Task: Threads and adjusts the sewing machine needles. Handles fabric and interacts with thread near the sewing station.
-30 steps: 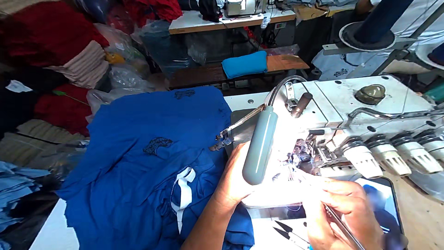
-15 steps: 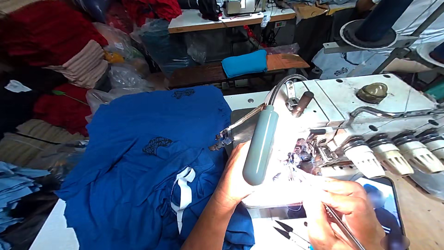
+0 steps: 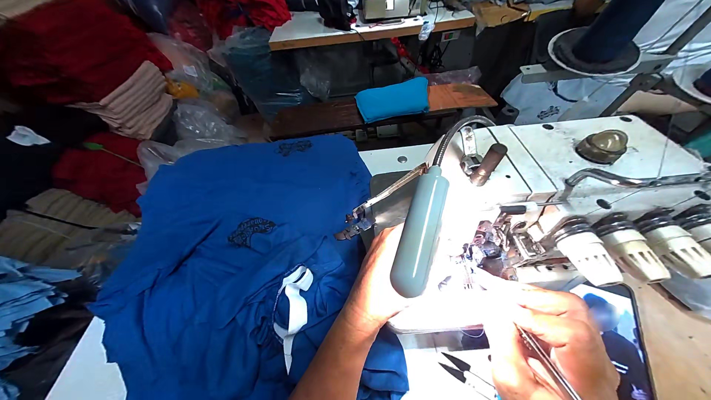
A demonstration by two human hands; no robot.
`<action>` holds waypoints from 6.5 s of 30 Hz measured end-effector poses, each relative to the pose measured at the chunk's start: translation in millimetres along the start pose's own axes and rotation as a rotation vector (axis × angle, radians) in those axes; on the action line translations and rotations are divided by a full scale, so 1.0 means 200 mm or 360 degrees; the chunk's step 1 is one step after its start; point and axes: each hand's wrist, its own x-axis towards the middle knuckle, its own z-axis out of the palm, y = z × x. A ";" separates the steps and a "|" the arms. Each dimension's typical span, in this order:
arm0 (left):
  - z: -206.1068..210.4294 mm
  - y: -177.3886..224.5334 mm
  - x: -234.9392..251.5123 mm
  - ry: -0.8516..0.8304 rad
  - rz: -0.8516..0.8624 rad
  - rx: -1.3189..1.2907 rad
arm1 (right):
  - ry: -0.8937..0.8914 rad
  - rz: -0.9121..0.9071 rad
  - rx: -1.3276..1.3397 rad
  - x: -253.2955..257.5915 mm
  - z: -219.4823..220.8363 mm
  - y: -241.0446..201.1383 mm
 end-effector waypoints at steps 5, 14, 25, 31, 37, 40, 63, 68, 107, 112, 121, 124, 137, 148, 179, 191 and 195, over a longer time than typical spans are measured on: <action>0.00 0.00 0.00 0.0004 -0.0018 -0.0053 | 0.0010 -0.0018 -0.0015 0.00 0.01 0.01; 0.00 0.01 0.01 -0.0016 0.0002 -0.0053 | -0.0018 0.0000 0.0034 0.00 -0.01 0.01; -0.04 -0.01 0.02 -0.0153 0.0020 -0.0047 | 0.0004 0.0183 0.0399 0.00 -0.04 0.03; -0.05 -0.01 0.02 -0.0200 -0.0069 -0.0172 | 0.0021 0.0230 0.0563 -0.01 -0.04 0.04; -0.07 0.00 0.02 -0.0258 -0.0052 -0.0408 | 0.0029 0.0242 0.0671 0.00 -0.04 0.05; -0.07 0.00 0.03 -0.0270 -0.0057 -0.0385 | 0.0036 0.0267 0.0717 0.00 -0.04 0.05; 0.01 0.04 -0.01 0.0065 -0.0086 0.0068 | -0.0028 0.0102 0.0412 -0.02 -0.03 0.04; 0.00 0.04 -0.01 0.0039 -0.0110 0.0073 | -0.0039 0.0121 0.0401 -0.03 -0.03 0.04; 0.02 0.01 0.00 0.0124 -0.0079 0.0001 | 0.0003 0.0166 0.0208 0.00 -0.02 0.03; 0.02 0.02 0.00 0.0106 -0.0093 -0.0020 | -0.0031 0.0142 0.0231 0.00 -0.03 0.03; 0.02 0.01 -0.01 0.0120 -0.0114 -0.0061 | -0.0022 0.0156 0.0253 0.00 -0.03 0.04; 0.02 0.00 -0.01 0.0112 -0.0116 -0.0035 | -0.0018 0.0167 0.0244 0.00 -0.03 0.04; 0.01 0.01 -0.01 0.0112 -0.0100 -0.0047 | -0.0015 0.0136 0.0218 0.00 -0.03 0.04; 0.01 0.01 -0.01 0.0111 -0.0108 -0.0027 | 0.0001 0.0128 0.0168 0.00 -0.02 0.04; 0.01 0.01 -0.01 0.0128 -0.0050 0.0036 | 0.0027 0.0095 0.0122 -0.01 -0.01 0.04; 0.01 0.02 -0.01 0.0117 -0.0026 0.0068 | 0.0019 0.0098 0.0128 -0.01 -0.01 0.05; 0.01 0.01 -0.01 0.0120 -0.0047 0.0036 | 0.0005 0.0095 0.0114 -0.01 -0.01 0.05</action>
